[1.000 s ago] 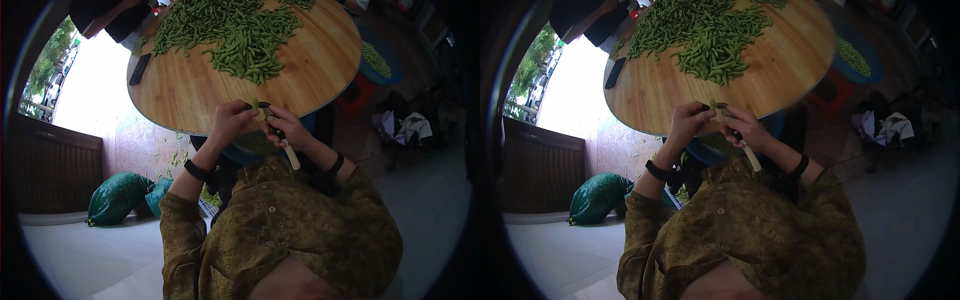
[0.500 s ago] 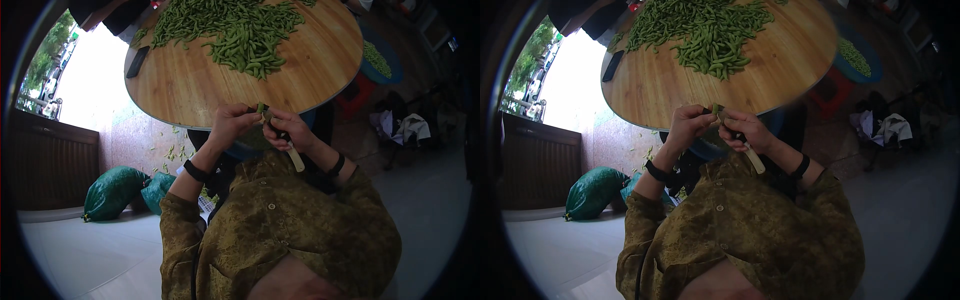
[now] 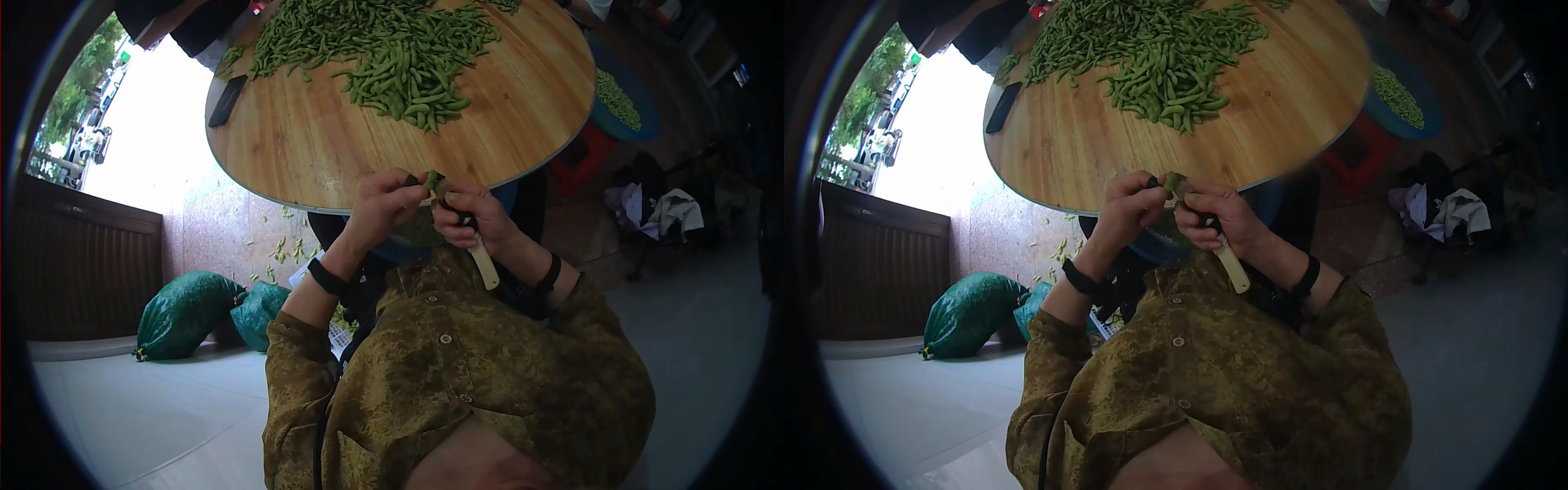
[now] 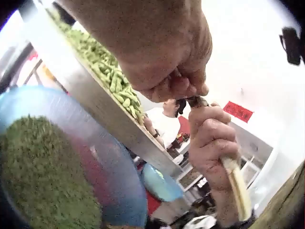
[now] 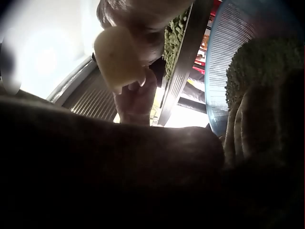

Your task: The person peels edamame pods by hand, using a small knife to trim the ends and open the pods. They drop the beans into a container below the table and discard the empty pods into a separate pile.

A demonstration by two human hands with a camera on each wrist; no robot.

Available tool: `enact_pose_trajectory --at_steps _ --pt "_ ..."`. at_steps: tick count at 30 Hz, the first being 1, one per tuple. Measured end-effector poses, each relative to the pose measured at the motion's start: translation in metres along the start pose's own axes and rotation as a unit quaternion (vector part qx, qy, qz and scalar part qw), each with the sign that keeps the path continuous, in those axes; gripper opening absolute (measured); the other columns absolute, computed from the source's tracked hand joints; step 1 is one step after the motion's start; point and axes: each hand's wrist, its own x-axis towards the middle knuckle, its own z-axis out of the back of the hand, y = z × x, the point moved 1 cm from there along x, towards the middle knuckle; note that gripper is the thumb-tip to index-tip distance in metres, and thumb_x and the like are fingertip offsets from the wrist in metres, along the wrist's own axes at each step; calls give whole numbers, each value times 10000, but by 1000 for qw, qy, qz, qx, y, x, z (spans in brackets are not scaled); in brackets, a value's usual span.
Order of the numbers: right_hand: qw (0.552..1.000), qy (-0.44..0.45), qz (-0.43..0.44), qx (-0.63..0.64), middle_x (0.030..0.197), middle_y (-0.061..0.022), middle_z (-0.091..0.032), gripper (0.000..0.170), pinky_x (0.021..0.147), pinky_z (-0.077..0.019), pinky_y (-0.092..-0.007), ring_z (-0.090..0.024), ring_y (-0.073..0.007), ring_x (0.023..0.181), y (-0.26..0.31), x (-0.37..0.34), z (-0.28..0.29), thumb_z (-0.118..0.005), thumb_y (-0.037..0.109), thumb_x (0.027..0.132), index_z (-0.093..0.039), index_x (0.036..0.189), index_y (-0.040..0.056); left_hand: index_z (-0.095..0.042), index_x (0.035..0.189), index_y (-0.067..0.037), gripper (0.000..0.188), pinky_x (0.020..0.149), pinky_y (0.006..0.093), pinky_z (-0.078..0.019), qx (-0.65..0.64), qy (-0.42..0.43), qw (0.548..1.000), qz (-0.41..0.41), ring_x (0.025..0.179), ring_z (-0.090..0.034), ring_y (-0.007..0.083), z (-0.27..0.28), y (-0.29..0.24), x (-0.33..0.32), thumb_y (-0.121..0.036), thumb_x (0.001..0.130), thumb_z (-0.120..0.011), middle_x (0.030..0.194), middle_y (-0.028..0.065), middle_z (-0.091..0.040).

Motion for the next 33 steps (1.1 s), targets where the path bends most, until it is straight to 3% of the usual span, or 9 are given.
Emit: enact_pose_trajectory --at_steps 5,8,9,13,19,23,27,29,33 --pt "991 83 -18 102 768 -12 -475 311 375 -334 -166 -388 -51 481 -1 3 4 -432 193 986 -455 1275 81 -612 819 -56 115 432 199 -288 -353 91 918 156 465 -424 57 -9 5 2 -147 887 -628 603 -13 -512" --pt "994 -6 -29 106 769 -17 -477 256 363 -322 -170 -381 -57 479 1 2 5 -437 201 983 -472 1206 79 -597 836 -39 113 428 249 -340 -78 -24 989 127 462 -454 86 -7 7 5 -136 864 -648 598 22 -523" --pt "994 -15 -32 106 769 -20 -479 236 359 -318 -174 -381 -62 478 -2 1 9 -440 204 981 -475 1182 84 -599 863 -32 109 447 272 -364 144 -26 989 -14 487 -490 126 -10 -2 2 -119 843 -661 617 40 -527" --pt "991 -4 -51 120 773 -29 -477 186 356 -315 -190 -374 -79 463 -9 3 17 -450 219 975 -486 1134 131 -588 882 -14 157 571 407 -444 467 -40 830 -303 664 -569 359 -14 -10 -8 -76 774 -684 719 158 -556" --pt "995 -31 -32 83 757 -26 -455 282 358 -313 -196 -375 -81 455 -5 -1 1 -426 224 982 -435 1235 99 -606 825 16 204 498 261 -422 134 -45 990 -13 554 -535 85 -13 1 -12 -175 891 -632 626 32 -546" --pt "999 -34 -16 -3 756 -35 -486 216 360 -316 -206 -408 -81 464 -3 -4 4 -446 206 970 -479 1119 52 -593 791 6 239 484 243 -409 36 -25 997 60 524 -524 87 -17 -10 -13 -196 918 -587 608 37 -550" --pt "885 -174 91 -422 753 -55 -548 124 433 -368 -244 -515 -96 535 -2 -1 -4 -544 126 915 -552 970 15 -558 800 19 219 515 315 -435 295 -76 948 -93 545 -559 158 -25 5 -20 -167 916 -550 606 98 -554" --pt "711 -174 314 -605 758 -83 -568 170 531 -442 -302 -585 -181 619 -7 6 -5 -608 90 862 -540 986 -5 -549 842 25 156 562 366 -451 326 -62 935 -121 592 -583 266 -30 16 -25 -122 892 -538 648 163 -558" --pt "641 -141 266 -707 847 -198 -582 252 615 -478 -383 -608 -368 754 -4 2 5 -647 62 800 -534 1014 -7 -544 861 30 100 618 403 -456 331 -45 936 -107 695 -570 405 -30 22 -28 -69 845 -536 722 228 -561"
